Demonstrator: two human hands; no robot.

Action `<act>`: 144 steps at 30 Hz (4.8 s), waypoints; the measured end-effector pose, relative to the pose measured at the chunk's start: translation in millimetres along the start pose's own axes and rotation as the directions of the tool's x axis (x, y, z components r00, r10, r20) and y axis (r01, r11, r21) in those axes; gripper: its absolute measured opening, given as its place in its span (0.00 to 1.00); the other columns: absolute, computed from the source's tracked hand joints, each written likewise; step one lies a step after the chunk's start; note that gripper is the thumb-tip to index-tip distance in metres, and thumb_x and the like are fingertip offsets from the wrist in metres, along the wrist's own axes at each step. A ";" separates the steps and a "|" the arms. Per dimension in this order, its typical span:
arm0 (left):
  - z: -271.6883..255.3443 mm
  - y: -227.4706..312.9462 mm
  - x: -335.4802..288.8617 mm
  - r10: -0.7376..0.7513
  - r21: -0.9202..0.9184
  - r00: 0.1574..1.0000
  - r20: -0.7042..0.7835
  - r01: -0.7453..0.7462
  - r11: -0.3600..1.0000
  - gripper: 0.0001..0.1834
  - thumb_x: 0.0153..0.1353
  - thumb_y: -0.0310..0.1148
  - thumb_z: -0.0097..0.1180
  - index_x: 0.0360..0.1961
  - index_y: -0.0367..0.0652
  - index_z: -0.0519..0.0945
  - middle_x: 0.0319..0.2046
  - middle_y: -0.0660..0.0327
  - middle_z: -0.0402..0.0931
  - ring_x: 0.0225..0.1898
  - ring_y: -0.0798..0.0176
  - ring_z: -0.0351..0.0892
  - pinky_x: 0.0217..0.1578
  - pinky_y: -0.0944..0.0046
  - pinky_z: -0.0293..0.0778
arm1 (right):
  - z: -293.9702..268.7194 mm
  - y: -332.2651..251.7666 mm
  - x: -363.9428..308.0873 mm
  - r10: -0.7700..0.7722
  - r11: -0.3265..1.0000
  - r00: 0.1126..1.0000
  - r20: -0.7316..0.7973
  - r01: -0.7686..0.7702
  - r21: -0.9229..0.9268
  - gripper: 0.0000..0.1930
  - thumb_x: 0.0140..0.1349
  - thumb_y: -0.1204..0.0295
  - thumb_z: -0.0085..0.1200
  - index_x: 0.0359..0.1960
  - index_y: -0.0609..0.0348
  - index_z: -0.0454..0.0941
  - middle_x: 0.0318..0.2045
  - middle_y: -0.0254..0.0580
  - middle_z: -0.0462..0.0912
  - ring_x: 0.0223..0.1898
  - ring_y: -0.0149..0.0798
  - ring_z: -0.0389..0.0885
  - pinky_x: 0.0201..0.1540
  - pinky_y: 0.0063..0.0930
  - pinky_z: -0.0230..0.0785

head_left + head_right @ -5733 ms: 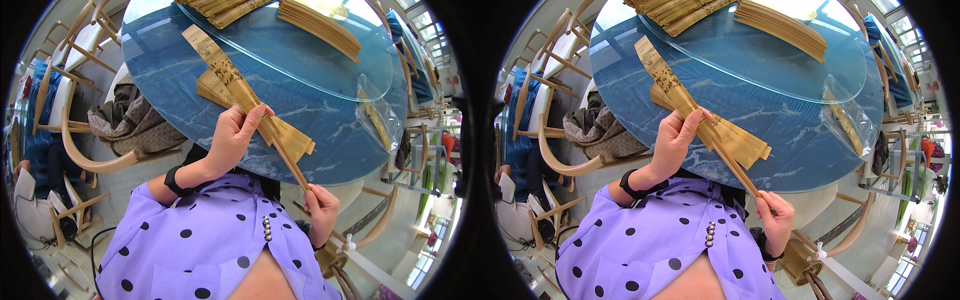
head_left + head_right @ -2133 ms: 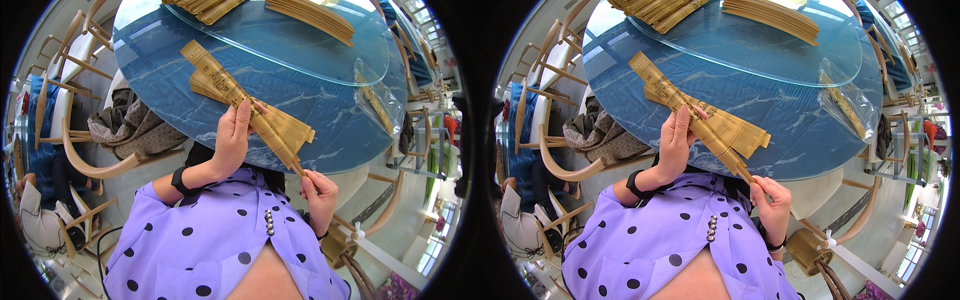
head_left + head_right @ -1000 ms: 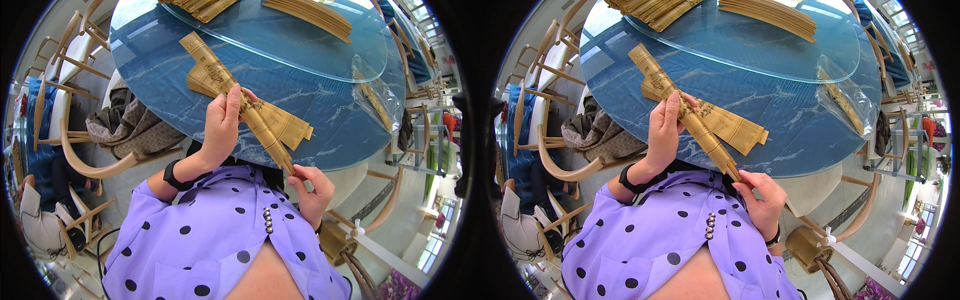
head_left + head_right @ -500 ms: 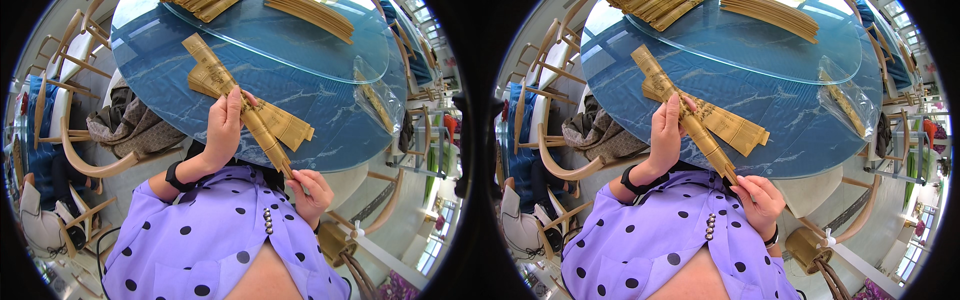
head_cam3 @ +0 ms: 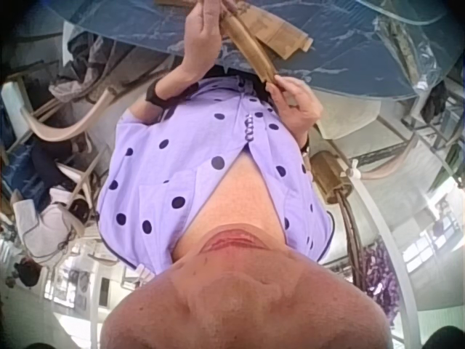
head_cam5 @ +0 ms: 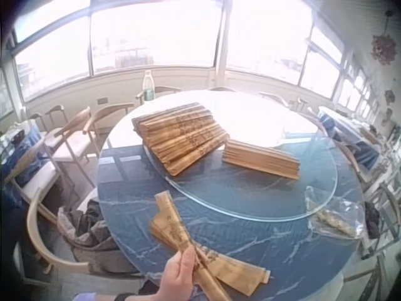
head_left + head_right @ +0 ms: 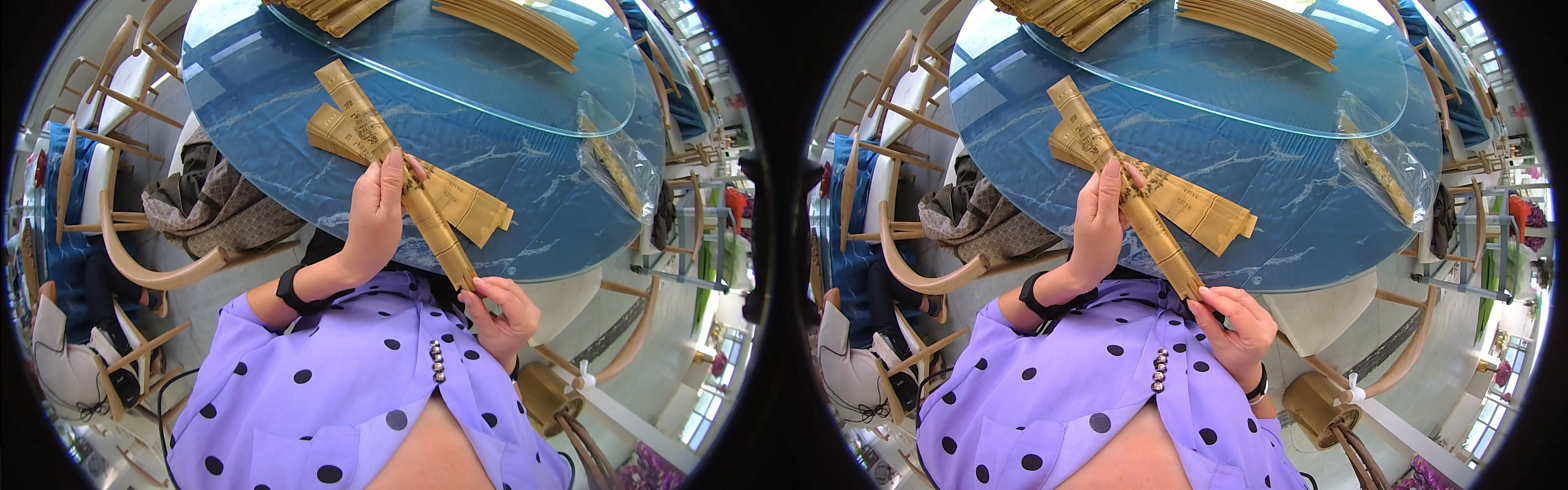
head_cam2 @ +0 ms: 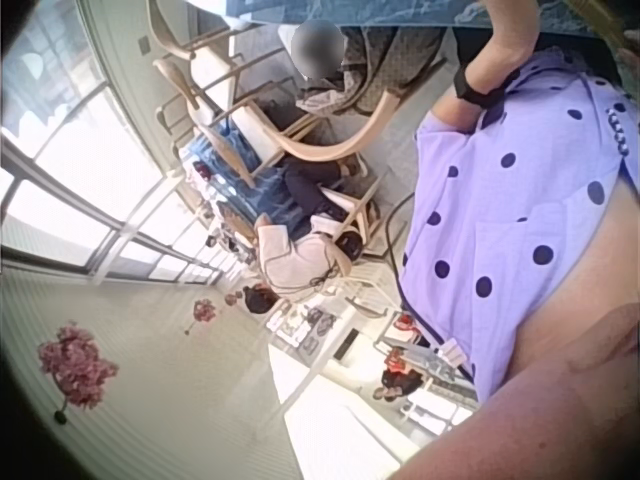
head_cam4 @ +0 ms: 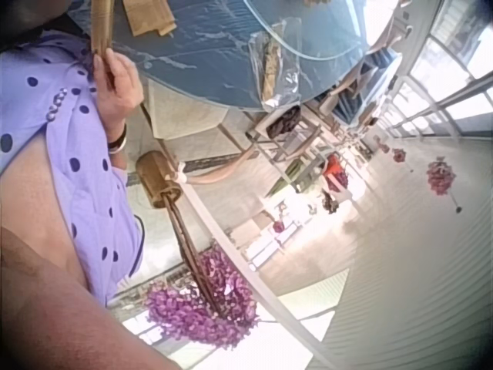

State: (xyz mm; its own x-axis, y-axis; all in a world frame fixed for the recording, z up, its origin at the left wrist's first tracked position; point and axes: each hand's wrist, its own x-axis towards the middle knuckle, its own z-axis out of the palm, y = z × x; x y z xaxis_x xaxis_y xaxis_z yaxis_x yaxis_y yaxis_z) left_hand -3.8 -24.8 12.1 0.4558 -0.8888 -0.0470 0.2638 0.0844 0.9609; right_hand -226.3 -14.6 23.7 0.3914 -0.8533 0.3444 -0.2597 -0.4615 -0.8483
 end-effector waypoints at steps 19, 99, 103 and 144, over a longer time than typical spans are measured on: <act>3.2 -1.8 2.6 0.045 0.082 0.999 0.012 -0.046 0.996 0.22 0.81 0.47 0.38 0.36 0.44 0.77 0.24 0.74 0.66 0.20 0.83 0.54 0.19 0.76 0.49 | 5.4 -0.7 10.7 -0.115 0.993 0.993 0.008 0.115 0.014 0.16 0.44 0.86 0.72 0.38 0.61 0.89 0.30 0.40 0.83 0.29 0.33 0.83 0.29 0.24 0.75; -106.7 93.8 308.4 0.487 0.815 0.680 0.548 -0.302 -0.496 0.23 0.63 0.35 0.62 0.59 0.40 0.79 0.43 0.56 0.70 0.51 0.53 0.71 0.53 0.57 0.73 | -50.5 16.7 150.4 -0.243 0.796 0.824 0.511 0.471 -0.381 0.10 0.59 0.68 0.67 0.38 0.59 0.85 0.34 0.40 0.85 0.28 0.45 0.84 0.31 0.34 0.76; -106.5 93.5 307.7 0.497 0.807 0.650 0.575 -0.351 -0.475 0.21 0.65 0.36 0.61 0.58 0.41 0.80 0.45 0.56 0.70 0.52 0.53 0.70 0.56 0.56 0.71 | -42.7 35.1 170.8 -0.237 0.808 0.839 0.489 0.450 -0.381 0.08 0.59 0.68 0.67 0.36 0.59 0.86 0.33 0.40 0.84 0.29 0.45 0.84 0.31 0.34 0.76; -29.1 23.0 -11.1 0.262 0.761 0.775 0.575 -0.625 0.177 0.27 0.61 0.30 0.64 0.61 0.38 0.75 0.56 0.54 0.71 0.57 0.46 0.69 0.57 0.49 0.67 | -39.5 88.4 288.2 -0.280 0.489 0.853 0.441 0.522 -0.698 0.11 0.73 0.67 0.52 0.40 0.64 0.70 0.34 0.52 0.80 0.36 0.53 0.83 0.45 0.37 0.79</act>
State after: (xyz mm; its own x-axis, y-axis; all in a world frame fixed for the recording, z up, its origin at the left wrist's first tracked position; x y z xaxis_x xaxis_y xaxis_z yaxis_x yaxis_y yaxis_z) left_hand 22.0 0.1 26.8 -0.0669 -0.9259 0.3719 -0.8845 0.2275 0.4073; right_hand -171.4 -310.9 63.8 0.7960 -0.4912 0.3537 -0.5391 -0.8410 0.0455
